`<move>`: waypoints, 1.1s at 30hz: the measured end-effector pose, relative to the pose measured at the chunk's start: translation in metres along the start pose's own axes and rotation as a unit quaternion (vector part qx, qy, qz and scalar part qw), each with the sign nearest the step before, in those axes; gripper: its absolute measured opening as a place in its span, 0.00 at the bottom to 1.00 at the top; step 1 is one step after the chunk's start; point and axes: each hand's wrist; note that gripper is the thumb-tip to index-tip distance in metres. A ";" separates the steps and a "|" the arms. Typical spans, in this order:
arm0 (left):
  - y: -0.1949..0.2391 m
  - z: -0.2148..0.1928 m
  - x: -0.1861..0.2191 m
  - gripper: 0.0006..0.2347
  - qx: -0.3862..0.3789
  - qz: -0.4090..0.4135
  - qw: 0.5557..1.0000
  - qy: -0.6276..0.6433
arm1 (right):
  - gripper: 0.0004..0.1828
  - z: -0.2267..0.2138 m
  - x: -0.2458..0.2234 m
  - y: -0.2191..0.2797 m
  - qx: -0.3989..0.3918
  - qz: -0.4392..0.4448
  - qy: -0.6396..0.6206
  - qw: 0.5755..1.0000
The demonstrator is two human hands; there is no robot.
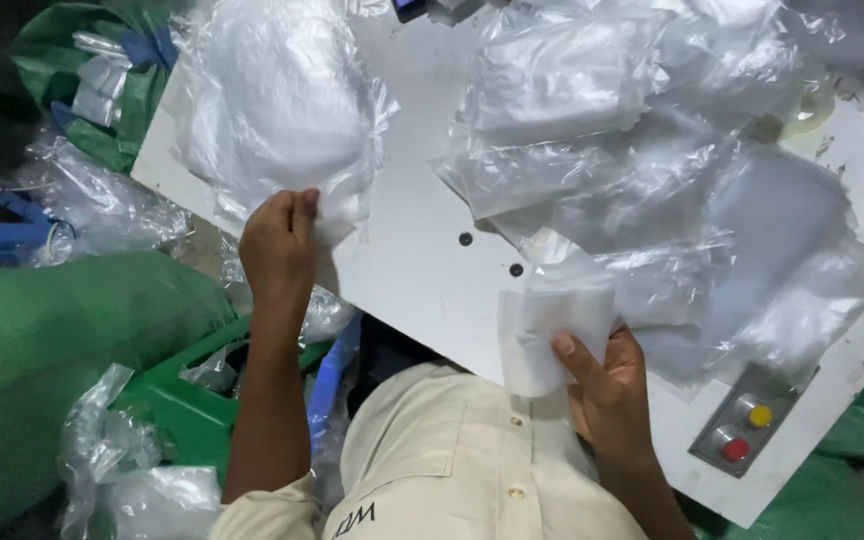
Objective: Folding and stacking plastic bags on a workbench
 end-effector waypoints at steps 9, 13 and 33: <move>0.013 0.008 0.010 0.20 -0.067 0.068 0.993 -0.071 | 0.23 0.000 -0.001 -0.006 0.080 -0.074 0.025 0.994; 0.005 0.010 0.003 0.15 -0.063 0.009 0.998 -0.025 | 0.20 0.001 0.000 -0.006 0.084 -0.082 0.039 0.992; 0.086 0.064 0.123 0.14 -0.293 -0.233 0.660 0.651 | 0.10 0.017 -0.002 -0.006 0.046 -0.176 0.195 0.964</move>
Point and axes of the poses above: each hand's wrist, its own y-axis away from the middle knuckle, its own z-axis out of the palm, x = y × z, and after that the axes turned 5 degrees about -y, right-handed
